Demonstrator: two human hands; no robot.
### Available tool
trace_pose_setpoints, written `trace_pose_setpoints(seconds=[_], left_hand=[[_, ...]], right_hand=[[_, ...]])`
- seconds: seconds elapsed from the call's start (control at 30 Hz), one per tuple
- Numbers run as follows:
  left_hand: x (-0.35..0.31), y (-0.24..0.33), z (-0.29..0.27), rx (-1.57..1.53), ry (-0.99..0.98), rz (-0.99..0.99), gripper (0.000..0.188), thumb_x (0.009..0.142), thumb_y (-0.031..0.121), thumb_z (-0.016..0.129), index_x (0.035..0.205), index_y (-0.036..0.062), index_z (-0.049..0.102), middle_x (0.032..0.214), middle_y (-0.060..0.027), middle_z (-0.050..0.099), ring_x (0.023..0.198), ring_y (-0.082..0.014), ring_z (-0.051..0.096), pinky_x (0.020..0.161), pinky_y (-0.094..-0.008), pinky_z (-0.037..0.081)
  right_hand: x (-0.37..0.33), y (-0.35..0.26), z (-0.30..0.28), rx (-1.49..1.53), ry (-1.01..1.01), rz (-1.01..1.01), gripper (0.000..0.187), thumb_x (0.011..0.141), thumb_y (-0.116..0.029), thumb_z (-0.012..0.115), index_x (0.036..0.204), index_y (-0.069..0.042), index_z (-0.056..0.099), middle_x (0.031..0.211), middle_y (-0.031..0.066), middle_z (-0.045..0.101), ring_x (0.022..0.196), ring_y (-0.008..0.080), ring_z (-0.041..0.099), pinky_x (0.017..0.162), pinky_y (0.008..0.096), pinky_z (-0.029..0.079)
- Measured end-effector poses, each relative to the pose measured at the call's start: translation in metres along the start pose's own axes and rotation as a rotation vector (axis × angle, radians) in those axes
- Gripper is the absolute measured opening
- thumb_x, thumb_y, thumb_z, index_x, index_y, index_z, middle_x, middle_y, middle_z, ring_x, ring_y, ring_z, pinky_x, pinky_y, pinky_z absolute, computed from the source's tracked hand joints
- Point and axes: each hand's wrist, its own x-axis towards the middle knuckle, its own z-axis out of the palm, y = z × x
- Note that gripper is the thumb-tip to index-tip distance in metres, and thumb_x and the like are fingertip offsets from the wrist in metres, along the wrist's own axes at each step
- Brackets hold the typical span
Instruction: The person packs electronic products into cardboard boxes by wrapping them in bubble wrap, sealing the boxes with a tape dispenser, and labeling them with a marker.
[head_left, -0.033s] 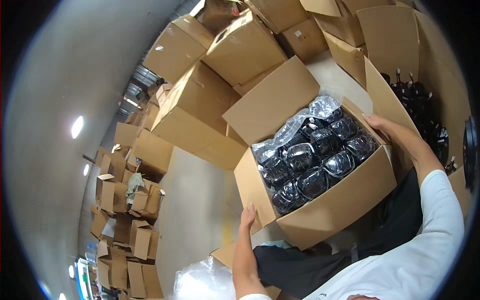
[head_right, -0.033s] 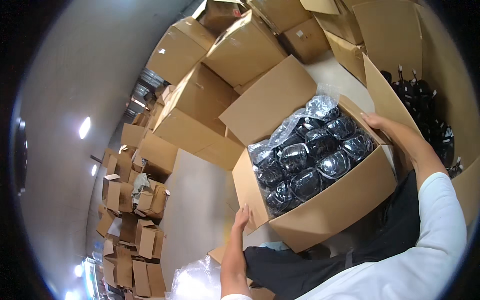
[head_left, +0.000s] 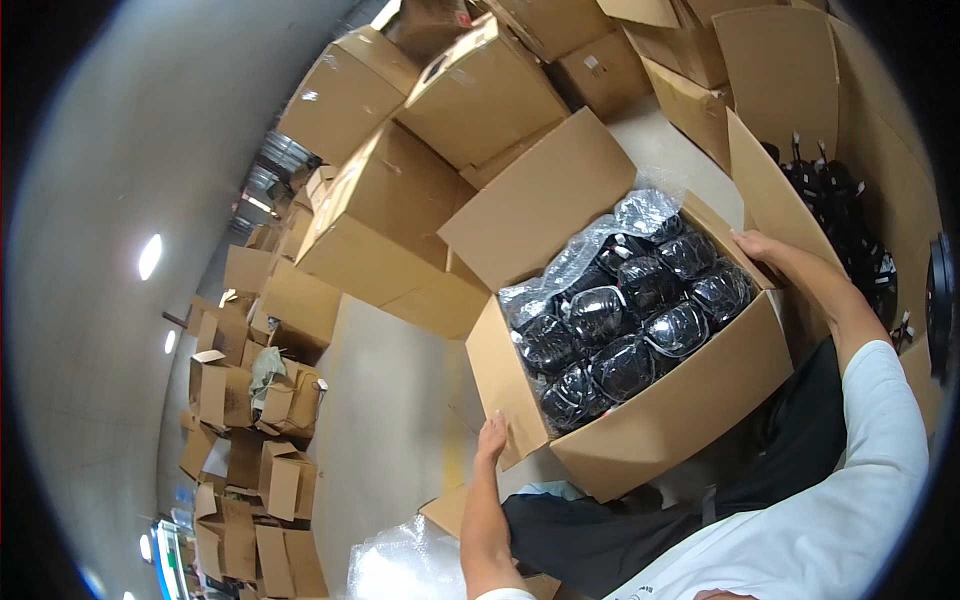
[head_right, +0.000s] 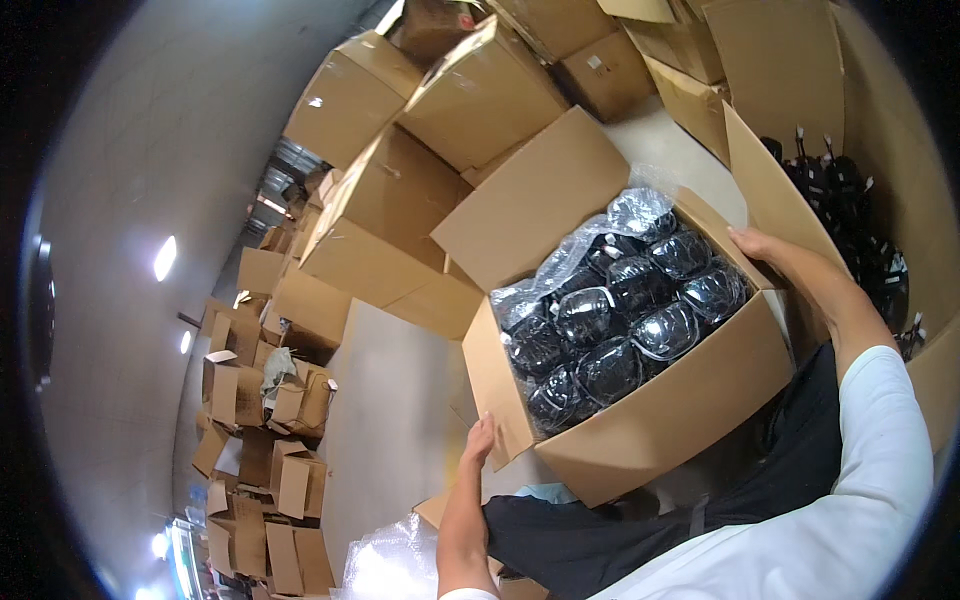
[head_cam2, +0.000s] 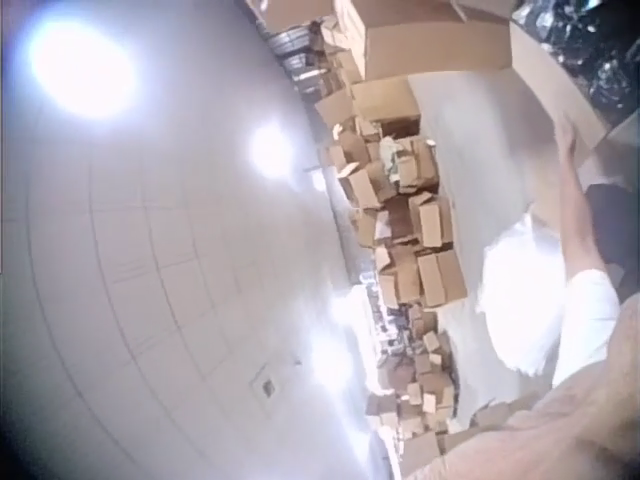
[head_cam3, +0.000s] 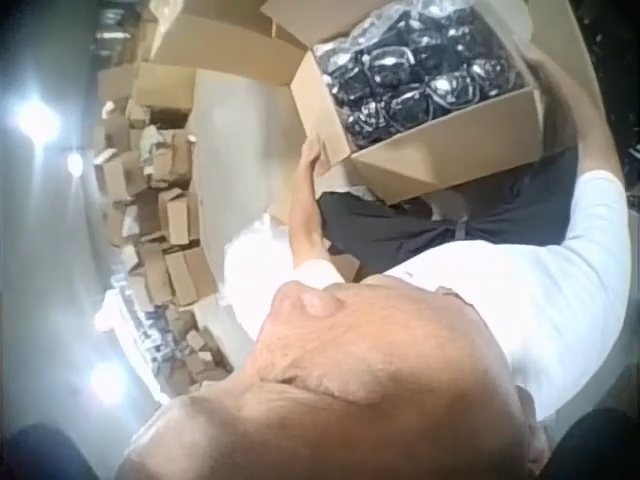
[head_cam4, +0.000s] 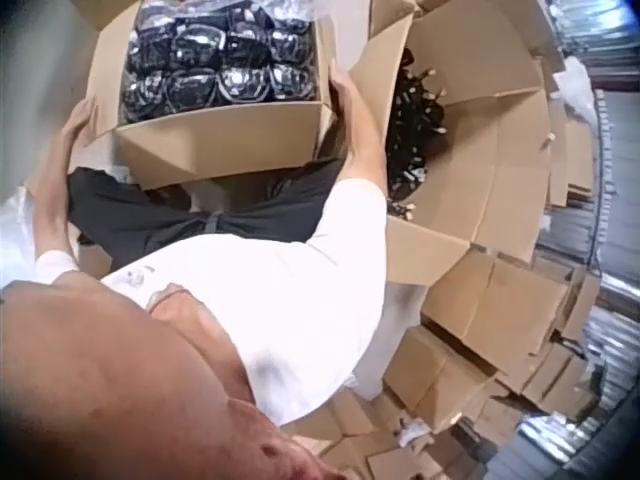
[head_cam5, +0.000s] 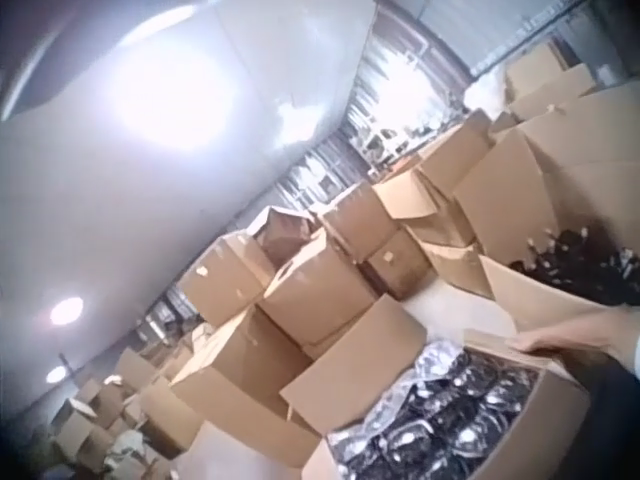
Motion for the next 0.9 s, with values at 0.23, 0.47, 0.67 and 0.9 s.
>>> trace_pose_setpoints(seconds=[0.23,0.47,0.67,0.9], left_hand=[[-0.006,0.002,0.024,-0.182,-0.138,-0.644,0.075,0.1,0.062,0.043,0.119,-0.0084,0.062,0.112,-0.0168,0.067,0.095,-0.0246,0.064,0.08,-0.0405,0.051],[-0.067,-0.044,-0.061,-0.407,0.16,-0.423,0.039,0.095,0.037,0.068,0.089,-0.001,0.065,0.086,-0.005,0.065,0.067,-0.0128,0.058,0.056,-0.0289,0.046],[-0.079,0.026,-0.059,-0.977,0.343,-0.057,0.013,0.1,0.014,0.059,0.094,0.0027,0.06,0.086,-0.0029,0.064,0.077,-0.0109,0.062,0.067,-0.0287,0.054],[-0.117,0.128,-0.111,-0.988,0.202,0.26,0.048,0.097,0.024,0.051,0.137,-0.0032,0.049,0.129,-0.0176,0.06,0.115,-0.0283,0.063,0.094,-0.0419,0.055]], right_hand=[[-0.024,0.057,-0.006,0.196,-0.117,0.52,0.089,0.099,-0.067,0.038,0.137,0.012,0.049,0.142,0.0305,0.051,0.132,0.0398,0.051,0.108,0.0499,0.039],[-0.023,0.001,-0.053,0.327,-0.155,0.421,0.057,0.091,-0.053,0.068,0.106,0.002,0.07,0.089,0.0172,0.068,0.091,0.0246,0.059,0.076,0.0417,0.046],[-0.037,0.076,-0.129,0.372,-0.105,0.212,0.051,0.085,-0.038,0.078,0.112,0.004,0.066,0.102,0.0127,0.068,0.097,0.0216,0.061,0.084,0.0387,0.051],[-0.06,-0.099,-0.188,0.047,0.092,-0.195,0.04,0.086,-0.025,0.07,0.112,0.004,0.064,0.102,0.0082,0.067,0.098,0.0164,0.06,0.083,0.0315,0.05]])
